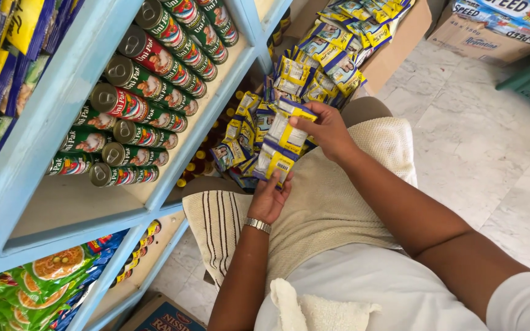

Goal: Organizing and stocking small powdered milk packets onto grocery store shelves.

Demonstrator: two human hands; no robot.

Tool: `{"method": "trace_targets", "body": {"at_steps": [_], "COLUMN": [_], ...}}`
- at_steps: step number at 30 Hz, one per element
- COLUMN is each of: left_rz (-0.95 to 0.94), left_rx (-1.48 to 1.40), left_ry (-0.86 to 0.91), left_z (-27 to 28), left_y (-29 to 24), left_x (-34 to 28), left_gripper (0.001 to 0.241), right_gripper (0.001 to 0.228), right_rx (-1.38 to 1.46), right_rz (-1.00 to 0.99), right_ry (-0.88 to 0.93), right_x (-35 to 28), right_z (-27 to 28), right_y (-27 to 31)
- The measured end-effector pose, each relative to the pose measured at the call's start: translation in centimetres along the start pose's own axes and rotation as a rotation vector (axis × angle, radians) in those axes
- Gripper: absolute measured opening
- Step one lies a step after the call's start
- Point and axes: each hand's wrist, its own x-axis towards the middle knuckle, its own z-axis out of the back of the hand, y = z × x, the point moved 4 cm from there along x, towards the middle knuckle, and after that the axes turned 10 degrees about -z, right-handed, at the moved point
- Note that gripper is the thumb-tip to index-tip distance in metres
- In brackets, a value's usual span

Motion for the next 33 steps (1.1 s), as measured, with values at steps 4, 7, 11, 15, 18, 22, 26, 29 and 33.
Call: {"method": "trace_targets", "body": {"at_steps": [4, 7, 11, 15, 18, 22, 26, 29, 33], "left_rz": [-0.078, -0.121, -0.171, -0.151, -0.102, -0.127, -0.192, -0.222, -0.177], "left_rx": [0.173, 0.284, 0.307, 0.364, 0.362, 0.341, 0.348, 0.316, 0.337], "left_ry": [-0.064, -0.144, -0.242, -0.209, -0.306, -0.271, -0.274, -0.230, -0.276], "left_z": [2.8, 1.2, 2.5, 3.1, 3.3, 3.3, 2.6, 3.0, 3.6], "left_y": [0.4, -1.3, -1.9, -2.3, -2.1, -1.7, -2.2, -2.1, -1.8], "left_x": [1.3, 0.4, 0.2, 0.4, 0.5, 1.0, 0.9, 1.1, 1.3], "left_gripper": [0.031, 0.028, 0.031, 0.040, 0.043, 0.057, 0.055, 0.054, 0.053], "right_gripper": [0.020, 0.019, 0.020, 0.024, 0.024, 0.024, 0.024, 0.024, 0.026], "right_rx": [0.024, 0.051, 0.019, -0.026, 0.026, 0.113, 0.115, 0.105, 0.059], "right_rz": [0.025, -0.034, -0.123, -0.229, -0.277, -0.286, -0.287, -0.287, -0.293], "right_ry": [-0.101, -0.128, -0.036, 0.057, 0.023, -0.041, -0.054, -0.077, -0.144], "right_x": [0.8, 0.9, 1.4, 1.7, 1.8, 2.6, 3.4, 3.8, 3.5], "right_z": [1.8, 2.4, 3.7, 3.9, 3.8, 4.1, 4.4, 4.6, 4.0], "right_y": [-2.3, -3.1, -4.5, -5.0, -4.8, -5.2, -5.6, -5.5, -4.8]}}
